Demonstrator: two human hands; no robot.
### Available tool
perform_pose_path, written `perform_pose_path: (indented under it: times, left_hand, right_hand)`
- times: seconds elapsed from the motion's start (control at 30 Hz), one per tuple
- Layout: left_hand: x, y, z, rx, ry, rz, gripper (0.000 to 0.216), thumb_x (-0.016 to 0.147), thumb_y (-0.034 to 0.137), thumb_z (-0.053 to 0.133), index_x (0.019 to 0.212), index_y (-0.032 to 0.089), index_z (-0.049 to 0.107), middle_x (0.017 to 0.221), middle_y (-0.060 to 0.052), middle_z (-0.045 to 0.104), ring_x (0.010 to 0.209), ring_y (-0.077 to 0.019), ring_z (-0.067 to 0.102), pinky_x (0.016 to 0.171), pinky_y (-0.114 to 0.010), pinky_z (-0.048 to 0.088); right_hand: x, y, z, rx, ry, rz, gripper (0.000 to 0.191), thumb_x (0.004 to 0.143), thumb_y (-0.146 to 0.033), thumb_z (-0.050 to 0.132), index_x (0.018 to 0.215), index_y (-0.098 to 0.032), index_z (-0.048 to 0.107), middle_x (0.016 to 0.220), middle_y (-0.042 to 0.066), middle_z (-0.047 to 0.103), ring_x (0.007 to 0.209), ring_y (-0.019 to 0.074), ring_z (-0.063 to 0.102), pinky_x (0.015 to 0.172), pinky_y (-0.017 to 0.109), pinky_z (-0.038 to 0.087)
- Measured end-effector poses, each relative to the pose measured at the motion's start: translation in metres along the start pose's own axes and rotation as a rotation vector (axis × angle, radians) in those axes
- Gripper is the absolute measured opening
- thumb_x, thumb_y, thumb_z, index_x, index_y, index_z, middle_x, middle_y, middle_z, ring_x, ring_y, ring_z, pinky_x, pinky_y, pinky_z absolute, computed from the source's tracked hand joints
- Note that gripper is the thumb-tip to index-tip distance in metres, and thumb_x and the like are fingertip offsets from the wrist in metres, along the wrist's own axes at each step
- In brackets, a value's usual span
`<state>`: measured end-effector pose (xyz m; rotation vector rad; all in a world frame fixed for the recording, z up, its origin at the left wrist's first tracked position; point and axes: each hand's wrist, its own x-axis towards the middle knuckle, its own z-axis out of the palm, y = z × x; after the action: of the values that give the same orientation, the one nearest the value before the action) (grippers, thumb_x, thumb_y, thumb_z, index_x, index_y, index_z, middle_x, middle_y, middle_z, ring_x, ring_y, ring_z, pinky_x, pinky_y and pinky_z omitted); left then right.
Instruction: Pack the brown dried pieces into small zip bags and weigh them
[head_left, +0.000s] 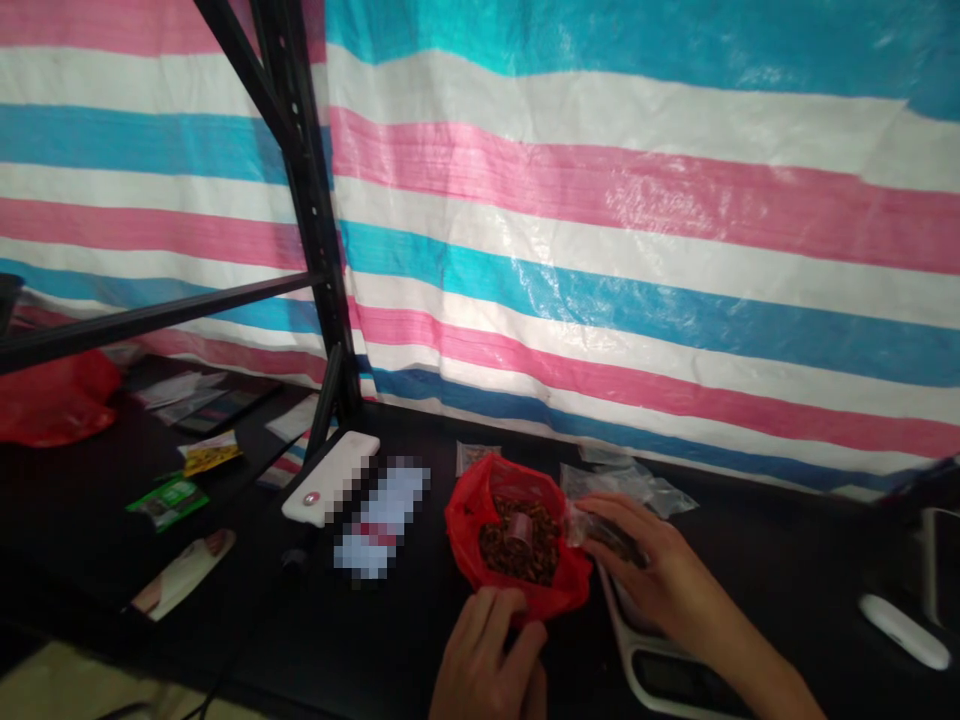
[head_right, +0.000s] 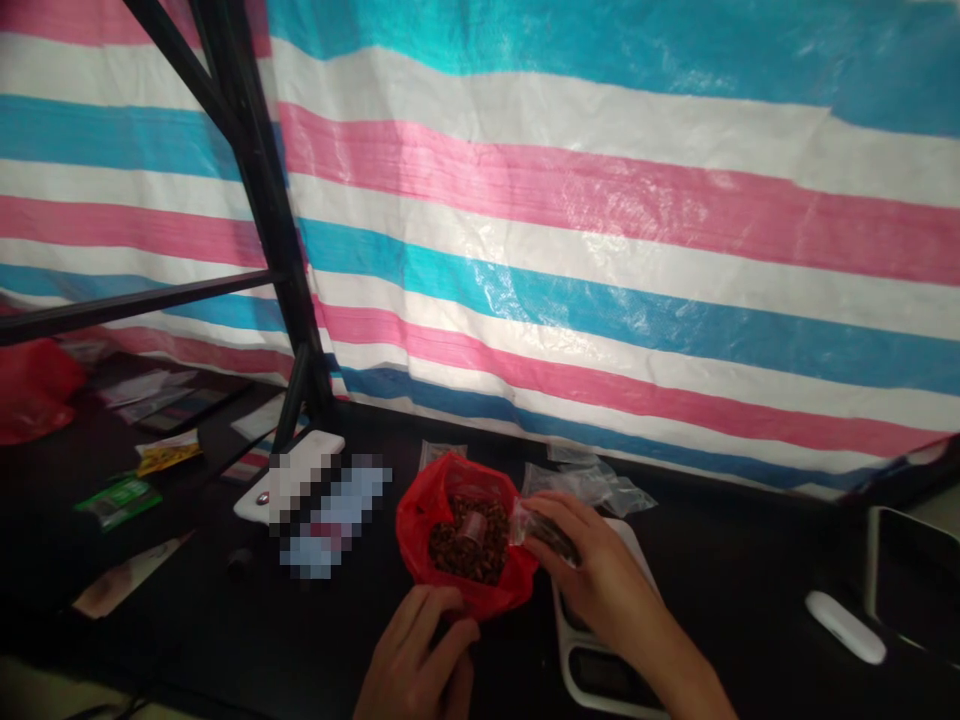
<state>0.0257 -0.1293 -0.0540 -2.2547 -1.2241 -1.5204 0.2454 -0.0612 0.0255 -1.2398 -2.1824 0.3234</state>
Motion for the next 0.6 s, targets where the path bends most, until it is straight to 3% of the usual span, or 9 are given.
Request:
perform_pose_path:
  times: [0.13,0.33,0.47,0.6]
  left_hand:
    - [-0.002,0.002,-0.002,-0.012,-0.024,-0.023,0.025,0.072,0.003,0.046,0.084,0.019,0.060,0.084,-0.007,0.065,0.071,-0.0200,0.059,0.064,-0.031,0.052]
    - [-0.002,0.003,-0.002,-0.004,-0.049,-0.040,0.025,0.068,0.003,0.047,0.082,0.020,0.059,0.081,-0.005,0.065,0.070,-0.0208,0.059,0.062,-0.031,0.052]
    - [-0.002,0.001,-0.002,-0.010,-0.051,-0.009,0.026,0.067,0.003,0.047,0.082,0.020,0.059,0.082,-0.005,0.066,0.069,-0.0203,0.059,0.062,-0.031,0.052]
    - [-0.001,0.002,-0.003,-0.031,-0.052,-0.026,0.026,0.072,0.002,0.047,0.084,0.020,0.061,0.084,-0.006,0.067,0.073,-0.0207,0.061,0.066,-0.032,0.054]
  right_hand:
    - [0.012,-0.017,0.017,-0.084,-0.118,-0.017,0.025,0.092,-0.022,0.063,0.116,-0.029,0.070,0.113,0.004,0.075,0.105,0.0254,0.069,0.094,0.042,0.054]
    - [0.010,-0.015,0.026,-0.085,-0.068,-0.005,0.036,0.090,-0.020,0.059,0.124,-0.025,0.066,0.117,0.008,0.074,0.104,0.0269,0.069,0.093,0.046,0.054]
    - [-0.002,-0.004,0.020,-0.001,0.072,0.062,0.033,0.091,-0.032,0.062,0.123,-0.026,0.067,0.116,0.008,0.075,0.102,0.0259,0.071,0.091,0.042,0.057]
    - [-0.026,0.026,0.007,-0.009,0.259,0.181,0.040,0.089,-0.046,0.066,0.123,-0.025,0.069,0.117,0.009,0.075,0.101,0.0272,0.073,0.088,0.039,0.060]
